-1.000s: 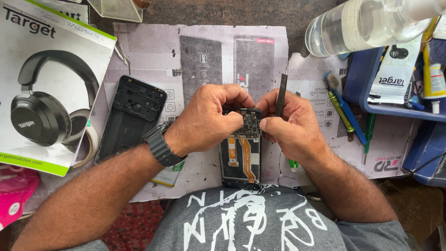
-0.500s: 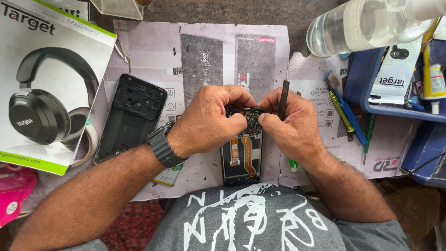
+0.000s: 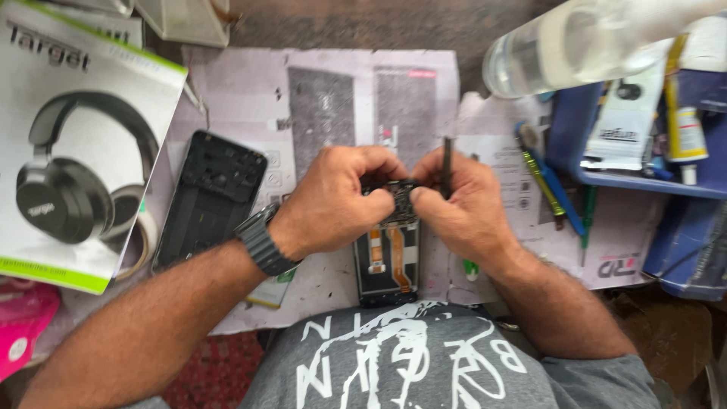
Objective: The person disassembles a smartphone, removes the motherboard, and then reassembles it by placing the motherboard back into the chassis and connecting internal components.
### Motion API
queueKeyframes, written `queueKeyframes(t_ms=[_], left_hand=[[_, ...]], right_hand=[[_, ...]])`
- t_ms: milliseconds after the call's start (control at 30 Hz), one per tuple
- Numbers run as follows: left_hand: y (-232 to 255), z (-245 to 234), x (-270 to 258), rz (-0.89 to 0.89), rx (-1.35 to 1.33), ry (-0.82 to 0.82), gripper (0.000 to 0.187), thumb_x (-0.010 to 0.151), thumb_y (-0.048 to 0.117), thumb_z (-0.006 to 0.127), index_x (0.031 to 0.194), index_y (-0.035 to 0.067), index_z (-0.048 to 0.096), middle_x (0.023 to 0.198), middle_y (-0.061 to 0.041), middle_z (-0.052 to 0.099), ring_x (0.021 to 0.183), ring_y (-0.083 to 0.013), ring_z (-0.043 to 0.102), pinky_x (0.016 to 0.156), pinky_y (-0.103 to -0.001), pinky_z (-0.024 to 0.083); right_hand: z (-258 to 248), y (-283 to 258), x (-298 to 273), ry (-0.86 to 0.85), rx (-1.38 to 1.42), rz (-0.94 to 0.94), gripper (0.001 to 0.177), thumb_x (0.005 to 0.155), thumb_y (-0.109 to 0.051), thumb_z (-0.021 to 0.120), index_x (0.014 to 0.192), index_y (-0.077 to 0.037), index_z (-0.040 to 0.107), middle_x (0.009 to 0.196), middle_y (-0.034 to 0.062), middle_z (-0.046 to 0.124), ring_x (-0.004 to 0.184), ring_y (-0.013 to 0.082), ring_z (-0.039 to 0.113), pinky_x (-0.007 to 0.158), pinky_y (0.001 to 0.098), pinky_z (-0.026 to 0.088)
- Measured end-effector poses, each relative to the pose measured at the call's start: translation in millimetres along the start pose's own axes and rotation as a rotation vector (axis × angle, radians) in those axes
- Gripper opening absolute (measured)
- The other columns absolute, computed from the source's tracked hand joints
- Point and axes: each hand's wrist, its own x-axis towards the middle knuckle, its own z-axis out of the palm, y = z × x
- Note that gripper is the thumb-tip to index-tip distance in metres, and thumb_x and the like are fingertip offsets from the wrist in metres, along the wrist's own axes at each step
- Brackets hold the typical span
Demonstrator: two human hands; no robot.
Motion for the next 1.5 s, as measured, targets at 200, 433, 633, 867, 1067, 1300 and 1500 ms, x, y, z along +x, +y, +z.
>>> queueKeyframes(t_ms=[200,433,633,867,1067,1300,1500], left_hand=[[4,3,2,0.005,-0.038,0.017,0.024,0.079,0.005,0.062,0.098,-0.001,0.075,0.081,-0.005,0.077,0.072,-0.0078,0.069,0.065,-0.025,0.058],[-12,7,3,0.003,-0.022,0.014,0.022,0.080,0.003,0.064,0.098,0.000,0.076,0.084,-0.004,0.077,0.075,-0.0083,0.069,0.068,-0.024,0.058],[-15,10,0,0.041,-0.130,0.040,0.022,0.079,0.001,0.064,0.097,-0.002,0.076,0.086,-0.004,0.076,0.076,-0.0082,0.068,0.069,-0.024,0.057],[-27,2,4,0.110,-0.172,-0.011,0.027,0.077,-0.002,0.061,0.100,-0.003,0.075,0.088,-0.004,0.074,0.076,-0.0085,0.066,0.069,-0.023,0.055],[-22,4,4,0.061,-0.288,-0.040,0.027,0.074,-0.004,0.062,0.098,-0.004,0.074,0.084,-0.008,0.073,0.070,-0.0112,0.067,0.064,-0.024,0.057],[-17,1,2,0.034,-0.333,-0.064,0.026,0.075,-0.004,0.063,0.099,-0.004,0.073,0.086,-0.010,0.074,0.069,-0.0126,0.069,0.064,-0.027,0.061],[-15,3,2,0.049,-0.282,-0.062,0.027,0.077,-0.003,0.062,0.101,-0.004,0.073,0.086,-0.009,0.074,0.072,-0.0130,0.070,0.067,-0.027,0.060]], right_hand=[[3,-13,3,0.040,-0.011,-0.055,0.009,0.082,-0.006,0.066,0.090,-0.003,0.065,0.077,-0.0023,0.065,0.071,0.0050,0.058,0.062,0.0238,0.051],[7,-16,1,0.095,-0.057,-0.013,0.010,0.077,-0.011,0.064,0.083,-0.003,0.065,0.071,-0.0017,0.063,0.068,0.0067,0.056,0.058,0.0259,0.048],[13,-12,2,0.143,-0.061,-0.031,0.010,0.079,-0.014,0.064,0.081,-0.004,0.066,0.071,-0.0030,0.060,0.068,0.0059,0.054,0.057,0.0260,0.046],[11,-4,12,0.080,0.148,0.101,0.006,0.079,-0.012,0.064,0.083,-0.007,0.064,0.067,-0.0023,0.056,0.052,0.0080,0.049,0.041,0.0258,0.037],[8,-15,3,0.022,0.147,0.070,0.007,0.082,-0.010,0.061,0.087,-0.006,0.062,0.062,-0.0011,0.051,0.045,0.0085,0.044,0.038,0.0264,0.034],[13,-24,-5,0.083,0.078,0.046,0.010,0.083,-0.012,0.061,0.089,-0.004,0.065,0.064,-0.0022,0.050,0.047,0.0058,0.040,0.038,0.0256,0.030],[10,-37,-25,0.171,-0.384,-0.230,0.013,0.093,-0.014,0.064,0.093,-0.002,0.070,0.075,-0.0017,0.066,0.069,0.0091,0.062,0.055,0.0267,0.051]])
